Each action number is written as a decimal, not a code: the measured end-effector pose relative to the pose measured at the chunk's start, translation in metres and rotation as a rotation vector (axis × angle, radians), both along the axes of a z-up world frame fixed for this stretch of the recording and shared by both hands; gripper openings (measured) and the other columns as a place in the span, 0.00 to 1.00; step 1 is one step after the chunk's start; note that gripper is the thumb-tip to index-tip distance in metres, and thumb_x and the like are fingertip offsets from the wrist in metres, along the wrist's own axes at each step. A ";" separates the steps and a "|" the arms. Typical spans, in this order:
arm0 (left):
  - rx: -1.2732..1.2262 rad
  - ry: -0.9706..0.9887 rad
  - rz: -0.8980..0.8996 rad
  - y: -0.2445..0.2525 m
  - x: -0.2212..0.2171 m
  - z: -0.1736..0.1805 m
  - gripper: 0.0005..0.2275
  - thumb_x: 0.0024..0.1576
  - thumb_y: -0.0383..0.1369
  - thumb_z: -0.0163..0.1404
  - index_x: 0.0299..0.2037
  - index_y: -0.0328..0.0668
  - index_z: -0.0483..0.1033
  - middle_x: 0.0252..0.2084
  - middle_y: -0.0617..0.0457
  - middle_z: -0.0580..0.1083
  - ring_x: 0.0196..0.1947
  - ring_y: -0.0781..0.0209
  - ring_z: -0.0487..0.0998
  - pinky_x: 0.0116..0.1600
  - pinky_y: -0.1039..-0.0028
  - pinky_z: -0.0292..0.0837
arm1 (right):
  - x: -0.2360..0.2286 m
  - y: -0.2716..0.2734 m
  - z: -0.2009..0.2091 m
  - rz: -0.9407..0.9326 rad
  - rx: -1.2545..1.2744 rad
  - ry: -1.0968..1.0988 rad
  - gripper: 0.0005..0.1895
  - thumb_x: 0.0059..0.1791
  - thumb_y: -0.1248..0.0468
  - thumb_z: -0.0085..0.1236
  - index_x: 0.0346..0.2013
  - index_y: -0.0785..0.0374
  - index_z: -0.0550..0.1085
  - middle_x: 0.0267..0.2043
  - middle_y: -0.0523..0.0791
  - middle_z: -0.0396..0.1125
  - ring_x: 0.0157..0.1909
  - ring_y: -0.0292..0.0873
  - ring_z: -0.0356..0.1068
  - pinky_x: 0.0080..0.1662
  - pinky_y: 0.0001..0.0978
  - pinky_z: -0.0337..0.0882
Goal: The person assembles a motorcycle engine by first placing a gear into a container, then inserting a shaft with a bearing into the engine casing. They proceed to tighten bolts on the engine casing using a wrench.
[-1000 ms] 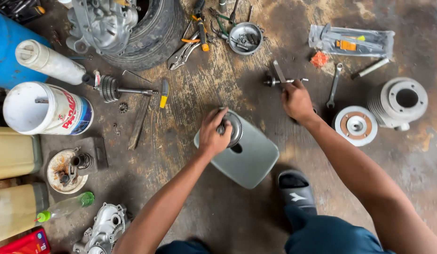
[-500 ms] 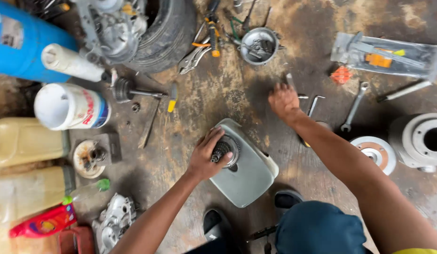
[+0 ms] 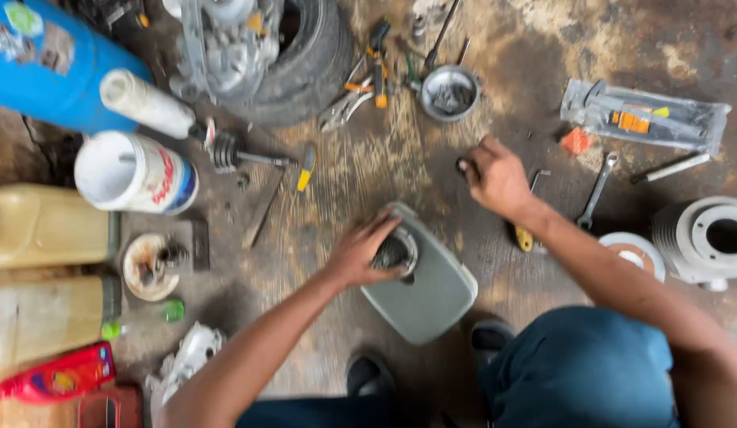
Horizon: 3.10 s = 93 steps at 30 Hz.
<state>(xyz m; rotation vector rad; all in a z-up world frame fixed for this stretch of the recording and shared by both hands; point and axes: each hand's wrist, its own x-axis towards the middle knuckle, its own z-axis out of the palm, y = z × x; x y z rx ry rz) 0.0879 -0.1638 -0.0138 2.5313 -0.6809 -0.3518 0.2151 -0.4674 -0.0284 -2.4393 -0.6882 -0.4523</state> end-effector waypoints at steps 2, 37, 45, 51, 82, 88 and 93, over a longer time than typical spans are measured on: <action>0.004 -0.050 -0.009 0.001 0.007 -0.008 0.48 0.47 0.67 0.54 0.74 0.48 0.57 0.74 0.41 0.60 0.69 0.38 0.67 0.66 0.42 0.63 | 0.001 -0.003 0.017 0.080 0.067 0.039 0.04 0.49 0.66 0.67 0.34 0.62 0.79 0.30 0.45 0.63 0.35 0.55 0.71 0.40 0.42 0.71; -0.886 -0.006 0.427 -0.025 -0.001 0.218 0.17 0.68 0.40 0.44 0.62 0.42 0.74 0.52 0.40 0.79 0.55 0.39 0.80 0.64 0.44 0.69 | -0.056 0.063 0.263 0.484 0.806 0.631 0.05 0.52 0.69 0.62 0.38 0.71 0.79 0.30 0.46 0.65 0.36 0.34 0.63 0.41 0.27 0.63; -0.749 -0.095 0.216 -0.029 0.006 0.216 0.25 0.58 0.42 0.59 0.63 0.41 0.71 0.52 0.39 0.78 0.55 0.37 0.77 0.64 0.43 0.66 | -0.056 0.062 0.258 0.505 0.665 0.468 0.03 0.51 0.71 0.62 0.38 0.70 0.79 0.29 0.47 0.62 0.34 0.38 0.60 0.40 0.32 0.62; -0.816 -0.216 0.225 -0.035 0.011 0.204 0.25 0.54 0.37 0.65 0.59 0.34 0.73 0.48 0.39 0.78 0.49 0.42 0.79 0.61 0.49 0.69 | -0.058 0.064 0.262 0.524 0.520 0.350 0.05 0.49 0.71 0.64 0.38 0.69 0.80 0.29 0.49 0.62 0.30 0.44 0.61 0.37 0.38 0.63; -0.749 -0.456 0.261 -0.019 0.021 0.176 0.05 0.59 0.28 0.56 0.44 0.39 0.80 0.34 0.44 0.79 0.35 0.42 0.83 0.41 0.60 0.81 | -0.067 0.035 0.300 0.516 0.507 0.187 0.15 0.52 0.72 0.51 0.53 0.73 0.75 0.34 0.53 0.66 0.32 0.46 0.64 0.37 0.40 0.67; -0.630 -0.513 0.311 -0.010 0.010 0.206 0.09 0.53 0.24 0.58 0.43 0.35 0.78 0.39 0.49 0.79 0.33 0.55 0.79 0.39 0.69 0.75 | -0.076 0.024 0.308 0.406 0.406 0.215 0.14 0.53 0.69 0.51 0.53 0.70 0.67 0.45 0.50 0.74 0.43 0.42 0.76 0.44 0.30 0.75; -0.324 -0.730 0.258 -0.009 -0.010 0.248 0.08 0.51 0.23 0.55 0.40 0.33 0.77 0.35 0.47 0.77 0.32 0.51 0.76 0.41 0.65 0.74 | -0.061 0.021 0.306 0.432 0.284 0.198 0.09 0.51 0.68 0.56 0.45 0.67 0.73 0.48 0.49 0.70 0.44 0.44 0.71 0.46 0.34 0.70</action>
